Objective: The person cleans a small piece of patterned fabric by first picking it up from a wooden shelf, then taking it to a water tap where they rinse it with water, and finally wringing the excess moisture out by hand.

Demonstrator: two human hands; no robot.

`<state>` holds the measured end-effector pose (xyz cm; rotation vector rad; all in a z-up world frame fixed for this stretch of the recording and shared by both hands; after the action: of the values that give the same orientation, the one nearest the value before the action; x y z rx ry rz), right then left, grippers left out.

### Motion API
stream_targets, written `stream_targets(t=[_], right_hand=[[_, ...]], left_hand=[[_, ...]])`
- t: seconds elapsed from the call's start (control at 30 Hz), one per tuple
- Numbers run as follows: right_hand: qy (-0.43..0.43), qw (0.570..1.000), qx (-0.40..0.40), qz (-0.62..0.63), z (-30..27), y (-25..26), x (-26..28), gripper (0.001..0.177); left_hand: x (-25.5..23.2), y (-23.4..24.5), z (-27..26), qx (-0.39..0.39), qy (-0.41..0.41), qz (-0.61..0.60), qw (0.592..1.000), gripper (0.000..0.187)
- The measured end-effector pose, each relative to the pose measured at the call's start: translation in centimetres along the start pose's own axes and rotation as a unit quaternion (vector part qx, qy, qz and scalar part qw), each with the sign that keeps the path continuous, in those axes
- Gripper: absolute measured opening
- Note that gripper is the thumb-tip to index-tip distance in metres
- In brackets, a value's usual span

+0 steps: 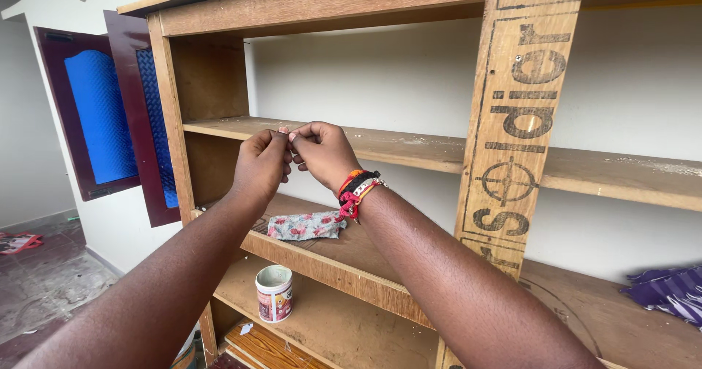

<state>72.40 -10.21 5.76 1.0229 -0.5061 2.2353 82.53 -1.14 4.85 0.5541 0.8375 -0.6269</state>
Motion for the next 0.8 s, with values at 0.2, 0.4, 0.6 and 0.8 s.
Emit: stream_targets(t=[0.2, 0.4, 0.6, 0.8], right_hand=[[0.001, 0.999, -0.035, -0.026, 1.9, -1.8, -1.9, 0.017], [-0.011, 0.996, -0.069, -0.060, 3.2, -2.4, -3.1, 0.016], [-0.019, 0.994, -0.074, -0.076, 4.0, -3.0, -4.4, 0.016], [0.001, 0.993, -0.085, -0.084, 4.6, -2.8, -4.3, 0.016]], left_hand=[[2.3, 2.0, 2.9, 0.044, -0.009, -0.003, 0.999, 0.035], [3.9, 2.6, 5.1, 0.088, 0.005, -0.022, 0.996, 0.035], [5.7, 3.1, 6.0, 0.108, 0.024, -0.021, 0.994, 0.035], [6.0, 3.1, 7.1, 0.118, 0.010, -0.037, 0.992, 0.031]])
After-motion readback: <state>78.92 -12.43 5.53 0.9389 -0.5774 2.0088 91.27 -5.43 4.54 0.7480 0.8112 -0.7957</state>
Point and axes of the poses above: each hand's wrist, its own z-axis towards the middle knuckle, its own y-axis out of the back of the hand, x = y × z, the point moved 5 cm from there along z, towards the middle knuckle, and after that the axes turned 13 degrees about z, right-handed, at the moved point
